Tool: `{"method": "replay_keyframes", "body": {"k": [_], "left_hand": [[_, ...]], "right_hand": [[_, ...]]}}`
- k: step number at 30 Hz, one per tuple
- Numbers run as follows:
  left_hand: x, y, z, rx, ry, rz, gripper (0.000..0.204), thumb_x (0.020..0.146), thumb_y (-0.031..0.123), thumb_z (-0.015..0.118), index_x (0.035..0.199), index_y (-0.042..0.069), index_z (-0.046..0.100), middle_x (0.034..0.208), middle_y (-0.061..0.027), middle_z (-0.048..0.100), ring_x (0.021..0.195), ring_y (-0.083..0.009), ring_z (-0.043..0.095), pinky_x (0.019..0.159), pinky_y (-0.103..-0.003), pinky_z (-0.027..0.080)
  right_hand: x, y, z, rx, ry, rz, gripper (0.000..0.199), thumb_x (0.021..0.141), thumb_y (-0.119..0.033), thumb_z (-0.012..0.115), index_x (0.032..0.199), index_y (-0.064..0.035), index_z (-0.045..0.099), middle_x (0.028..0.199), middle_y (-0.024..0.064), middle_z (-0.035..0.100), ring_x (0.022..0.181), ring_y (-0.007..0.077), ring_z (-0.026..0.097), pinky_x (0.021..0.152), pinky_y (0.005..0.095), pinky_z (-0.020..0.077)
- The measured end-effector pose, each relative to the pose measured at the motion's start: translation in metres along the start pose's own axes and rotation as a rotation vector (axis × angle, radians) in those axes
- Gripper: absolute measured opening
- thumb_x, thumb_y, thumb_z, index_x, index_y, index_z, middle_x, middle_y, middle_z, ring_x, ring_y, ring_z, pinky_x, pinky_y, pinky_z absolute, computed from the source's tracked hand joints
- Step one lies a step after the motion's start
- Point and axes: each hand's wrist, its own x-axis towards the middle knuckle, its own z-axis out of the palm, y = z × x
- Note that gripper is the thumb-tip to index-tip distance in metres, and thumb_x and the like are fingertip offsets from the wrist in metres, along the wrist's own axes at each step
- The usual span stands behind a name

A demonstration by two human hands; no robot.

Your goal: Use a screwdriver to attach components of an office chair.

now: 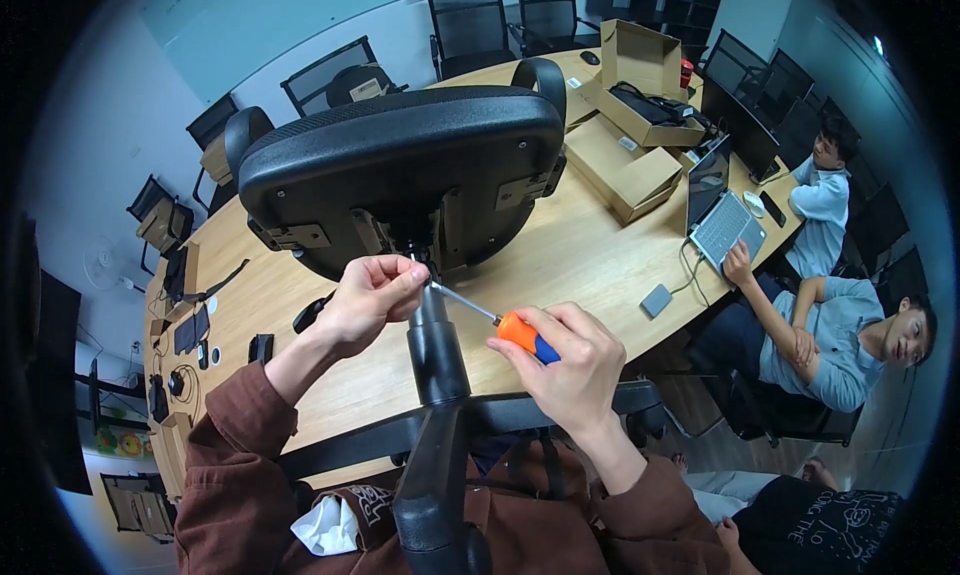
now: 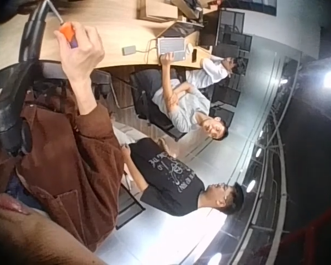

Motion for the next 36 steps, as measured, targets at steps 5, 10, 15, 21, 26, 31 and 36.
{"method": "replay_keyframes", "body": {"k": [5, 10, 15, 21, 26, 31, 36], "left_hand": [[0.008, -0.002, 0.006, -0.083, 0.032, 0.042, 0.019, 0.098, 0.018, 0.06, 0.095, -0.001, 0.061, 0.069, 0.0025, 0.05, 0.058, -0.0055, 0.037, 0.054, -0.022, 0.032], [0.019, -0.002, 0.003, -0.018, 0.071, 0.051, 0.019, 0.097, 0.019, 0.062, 0.095, -0.001, 0.062, 0.069, 0.0022, 0.052, 0.058, -0.0051, 0.04, 0.054, -0.02, 0.033], [0.029, 0.007, -0.009, 0.046, 0.022, 0.008, 0.018, 0.097, 0.019, 0.062, 0.092, 0.002, 0.063, 0.068, 0.0033, 0.052, 0.057, -0.0045, 0.04, 0.052, -0.02, 0.031], [0.042, 0.002, -0.012, -0.086, -0.03, -0.041, 0.016, 0.096, 0.02, 0.063, 0.089, 0.005, 0.062, 0.071, 0.003, 0.054, 0.059, -0.0045, 0.042, 0.054, -0.021, 0.032], [0.049, -0.01, -0.01, -0.338, -0.07, -0.066, 0.016, 0.096, 0.02, 0.062, 0.097, 0.003, 0.064, 0.077, 0.001, 0.055, 0.063, -0.0054, 0.044, 0.058, -0.021, 0.036], [0.057, -0.017, -0.009, -0.489, -0.076, -0.038, 0.013, 0.095, 0.017, 0.064, 0.094, 0.004, 0.065, 0.074, 0.0017, 0.054, 0.059, -0.0058, 0.042, 0.054, -0.022, 0.033], [0.062, -0.02, -0.011, -0.484, -0.103, -0.046, 0.015, 0.096, 0.018, 0.062, 0.093, 0.004, 0.064, 0.072, 0.0018, 0.053, 0.059, -0.0056, 0.042, 0.055, -0.022, 0.034]], "right_hand": [[-0.002, -0.004, 0.012, 0.002, 0.028, 0.033, 0.03, 0.067, -0.026, 0.087, 0.086, -0.0077, 0.072, 0.071, 0.0046, 0.06, 0.059, 0.0241, 0.061, 0.053, 0.034, 0.0468], [0.003, -0.003, 0.019, -0.015, -0.061, 0.068, 0.029, 0.071, -0.026, 0.084, 0.085, -0.0049, 0.071, 0.069, 0.0078, 0.06, 0.055, 0.0252, 0.059, 0.051, 0.0348, 0.0455], [0.012, 0.008, 0.022, 0.067, -0.143, 0.099, 0.029, 0.074, -0.027, 0.082, 0.086, -0.0023, 0.071, 0.068, 0.0092, 0.06, 0.058, 0.0269, 0.06, 0.054, 0.0354, 0.0461], [0.007, 0.011, 0.042, 0.266, -0.206, 0.262, 0.034, 0.08, -0.032, 0.077, 0.09, -0.0003, 0.071, 0.074, 0.0123, 0.065, 0.061, 0.0266, 0.062, 0.059, 0.0353, 0.0475], [0.008, 0.012, 0.044, 0.277, -0.269, 0.374, 0.037, 0.083, -0.036, 0.075, 0.093, 0.0, 0.071, 0.072, 0.0135, 0.065, 0.061, 0.0251, 0.062, 0.059, 0.0342, 0.0472], [0.017, 0.01, 0.042, 0.258, -0.273, 0.409, 0.038, 0.084, -0.037, 0.072, 0.092, -0.0006, 0.07, 0.068, 0.0127, 0.064, 0.057, 0.023, 0.06, 0.057, 0.0337, 0.0463], [0.029, 0.011, 0.035, 0.271, -0.411, 0.481, 0.04, 0.088, -0.041, 0.067, 0.088, -0.0014, 0.07, 0.062, 0.01, 0.061, 0.054, 0.0211, 0.057, 0.055, 0.0328, 0.0445]]}}
